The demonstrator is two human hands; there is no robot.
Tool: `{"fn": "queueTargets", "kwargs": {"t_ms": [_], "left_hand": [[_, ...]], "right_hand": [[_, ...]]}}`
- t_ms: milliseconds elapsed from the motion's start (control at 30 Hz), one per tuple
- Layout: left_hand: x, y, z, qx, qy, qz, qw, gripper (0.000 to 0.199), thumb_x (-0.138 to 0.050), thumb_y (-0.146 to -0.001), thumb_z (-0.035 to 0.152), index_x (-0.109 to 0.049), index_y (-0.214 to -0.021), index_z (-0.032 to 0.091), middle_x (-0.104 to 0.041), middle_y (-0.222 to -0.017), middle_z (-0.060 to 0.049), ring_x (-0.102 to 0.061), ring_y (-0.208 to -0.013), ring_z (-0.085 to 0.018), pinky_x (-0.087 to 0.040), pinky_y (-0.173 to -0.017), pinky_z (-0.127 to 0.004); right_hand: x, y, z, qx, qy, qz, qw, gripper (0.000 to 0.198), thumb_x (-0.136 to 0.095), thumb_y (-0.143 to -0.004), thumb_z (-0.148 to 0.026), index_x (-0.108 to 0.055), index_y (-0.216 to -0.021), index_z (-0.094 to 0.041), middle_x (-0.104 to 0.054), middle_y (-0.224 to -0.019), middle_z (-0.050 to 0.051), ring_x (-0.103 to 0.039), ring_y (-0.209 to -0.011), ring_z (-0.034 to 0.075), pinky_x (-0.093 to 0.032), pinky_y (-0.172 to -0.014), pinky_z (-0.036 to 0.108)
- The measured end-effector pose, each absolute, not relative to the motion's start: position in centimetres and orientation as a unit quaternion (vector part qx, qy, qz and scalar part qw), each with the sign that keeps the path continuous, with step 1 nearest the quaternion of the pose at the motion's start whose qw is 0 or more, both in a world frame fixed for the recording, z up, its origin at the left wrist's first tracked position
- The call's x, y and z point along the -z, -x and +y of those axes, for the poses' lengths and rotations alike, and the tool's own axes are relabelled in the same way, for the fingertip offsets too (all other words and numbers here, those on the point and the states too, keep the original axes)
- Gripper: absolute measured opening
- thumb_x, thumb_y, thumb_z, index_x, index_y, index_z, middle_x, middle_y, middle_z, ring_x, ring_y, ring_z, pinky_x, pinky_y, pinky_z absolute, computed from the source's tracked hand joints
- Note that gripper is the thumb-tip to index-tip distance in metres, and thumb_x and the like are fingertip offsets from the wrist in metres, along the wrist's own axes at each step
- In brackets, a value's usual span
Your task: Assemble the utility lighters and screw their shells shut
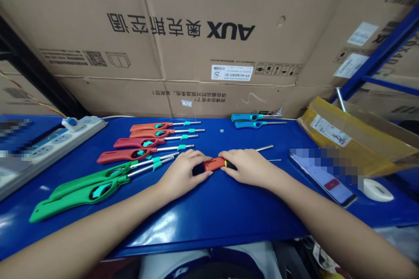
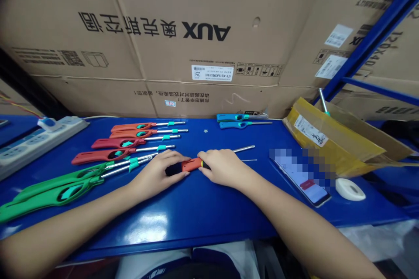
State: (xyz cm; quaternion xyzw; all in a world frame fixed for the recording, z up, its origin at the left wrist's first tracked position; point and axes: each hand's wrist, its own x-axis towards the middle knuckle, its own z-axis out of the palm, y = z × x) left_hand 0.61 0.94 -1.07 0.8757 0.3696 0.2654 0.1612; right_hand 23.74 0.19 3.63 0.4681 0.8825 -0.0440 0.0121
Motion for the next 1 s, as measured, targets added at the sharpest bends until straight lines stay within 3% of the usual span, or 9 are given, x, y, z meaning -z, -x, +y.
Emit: {"fn": "queueTargets", "kwargs": {"t_ms": [200, 467, 633, 800, 900, 1000], "left_hand": [[0.7, -1.3, 0.9, -0.208, -0.896, 0.377, 0.106, 0.031, -0.061, -0.094, 0.026, -0.067, -0.122, 0.014, -0.066, -0.11, -0.012, -0.062, -0.099, -0.029, -0.052, -0.091, -0.047], [-0.5, -3.2, 4.8, -0.203, -0.915, 0.337, 0.088, 0.022, -0.057, -0.097, 0.028, -0.069, -0.109, 0.015, -0.061, -0.1, -0.009, -0.063, -0.092, -0.022, -0.056, -0.085, -0.036], [-1.1, -7.6, 9.2, -0.2, -0.929, 0.306, 0.062, 0.019, -0.059, -0.095, 0.024, -0.069, -0.106, 0.013, -0.058, -0.099, -0.01, -0.06, -0.095, -0.024, -0.055, -0.088, -0.039], [-1.2, -12.0, 13.2, -0.203, -0.936, 0.284, 0.041, 0.018, -0.058, -0.096, 0.021, -0.069, -0.105, 0.011, -0.057, -0.101, -0.012, -0.059, -0.095, -0.024, -0.054, -0.087, -0.039], [-1.0, -13.6, 14.8, -0.2, -0.939, 0.28, 0.028, 0.018, -0.063, -0.094, 0.021, -0.068, -0.108, 0.011, -0.06, -0.104, -0.012, -0.061, -0.095, -0.023, -0.055, -0.089, -0.039], [-0.5, -14.6, 15.4, -0.183, -0.943, 0.276, 0.011, 0.024, -0.066, -0.095, 0.03, -0.066, -0.113, 0.014, -0.064, -0.114, -0.01, -0.063, -0.104, -0.023, -0.055, -0.092, -0.043]], "right_hand": [[-2.9, -23.4, -0.3, 0.029, -0.481, 0.876, 0.011, 0.034, -0.048, -0.1, -0.034, -0.06, -0.13, -0.022, -0.073, -0.113, 0.008, -0.073, -0.096, 0.026, -0.05, -0.074, 0.032], [-3.1, -23.4, 0.1, 0.012, -0.568, 0.823, -0.021, 0.048, -0.046, -0.097, -0.029, -0.045, -0.144, -0.022, -0.071, -0.125, 0.012, -0.073, -0.102, 0.029, -0.054, -0.078, 0.035], [-3.0, -24.6, 1.7, 0.02, -0.663, 0.749, -0.015, 0.06, -0.047, -0.094, -0.025, -0.034, -0.15, -0.011, -0.075, -0.111, 0.019, -0.075, -0.094, 0.032, -0.056, -0.077, 0.038], [-2.6, -26.5, 3.5, 0.029, -0.716, 0.697, -0.018, 0.071, -0.046, -0.096, -0.026, -0.02, -0.156, 0.0, -0.072, -0.115, 0.027, -0.074, -0.103, 0.032, -0.055, -0.084, 0.038], [-2.5, -27.5, 4.4, 0.032, -0.732, 0.68, -0.027, 0.071, -0.047, -0.096, -0.027, -0.022, -0.156, 0.002, -0.072, -0.115, 0.027, -0.074, -0.103, 0.033, -0.056, -0.084, 0.039], [-2.4, -28.2, 5.1, 0.033, -0.739, 0.672, -0.036, 0.062, -0.047, -0.098, -0.029, -0.035, -0.151, 0.001, -0.072, -0.114, 0.026, -0.073, -0.104, 0.033, -0.056, -0.085, 0.041]]}}
